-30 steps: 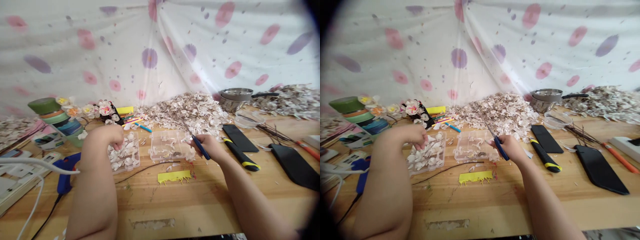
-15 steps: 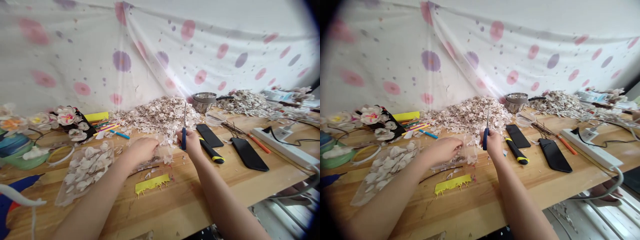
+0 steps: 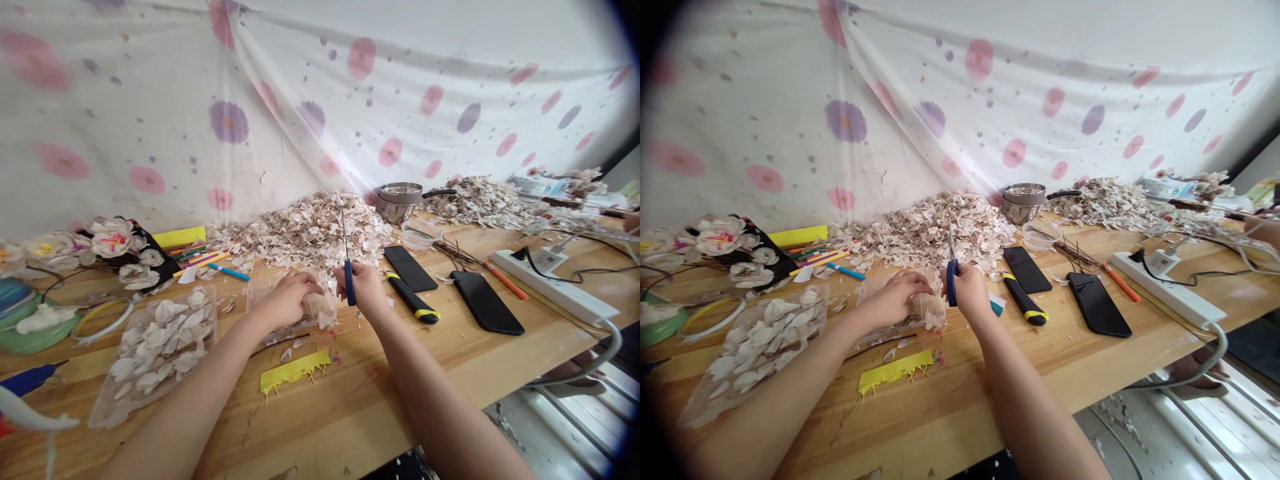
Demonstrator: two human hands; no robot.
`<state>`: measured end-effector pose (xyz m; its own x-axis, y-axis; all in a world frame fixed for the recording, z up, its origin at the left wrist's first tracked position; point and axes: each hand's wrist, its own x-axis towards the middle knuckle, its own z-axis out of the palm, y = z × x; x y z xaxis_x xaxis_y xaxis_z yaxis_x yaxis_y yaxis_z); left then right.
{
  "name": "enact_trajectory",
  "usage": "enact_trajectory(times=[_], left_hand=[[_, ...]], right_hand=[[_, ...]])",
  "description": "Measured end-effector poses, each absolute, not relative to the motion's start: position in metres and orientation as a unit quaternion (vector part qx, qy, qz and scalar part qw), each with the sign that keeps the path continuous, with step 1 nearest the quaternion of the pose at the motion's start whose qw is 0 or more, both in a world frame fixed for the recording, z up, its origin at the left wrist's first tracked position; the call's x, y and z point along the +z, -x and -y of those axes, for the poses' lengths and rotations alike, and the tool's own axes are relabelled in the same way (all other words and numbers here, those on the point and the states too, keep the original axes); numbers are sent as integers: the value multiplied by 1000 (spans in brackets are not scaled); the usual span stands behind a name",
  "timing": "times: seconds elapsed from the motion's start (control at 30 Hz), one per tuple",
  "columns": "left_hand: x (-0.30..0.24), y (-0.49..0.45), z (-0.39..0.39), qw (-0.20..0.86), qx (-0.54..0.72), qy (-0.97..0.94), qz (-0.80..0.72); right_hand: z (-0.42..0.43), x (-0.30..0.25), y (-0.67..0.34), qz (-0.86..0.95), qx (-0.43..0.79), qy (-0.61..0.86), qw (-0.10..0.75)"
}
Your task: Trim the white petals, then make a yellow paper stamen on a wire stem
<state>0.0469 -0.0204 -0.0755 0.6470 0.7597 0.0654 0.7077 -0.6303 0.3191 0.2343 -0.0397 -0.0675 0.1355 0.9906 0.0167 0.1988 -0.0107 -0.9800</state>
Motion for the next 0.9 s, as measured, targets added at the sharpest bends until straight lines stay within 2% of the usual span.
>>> enact_trajectory(times=[0.23, 0.7, 0.9], left_hand=[[-68, -52, 30, 223, 34, -924, -309], [-56, -53, 31, 332, 26, -888, -318], [-49, -45, 26, 327, 87, -874, -349]], right_hand=[[42, -65, -234, 530, 410, 577, 467], [42, -68, -233, 538, 402, 586, 453], [43, -70, -232, 541, 406, 585, 448]])
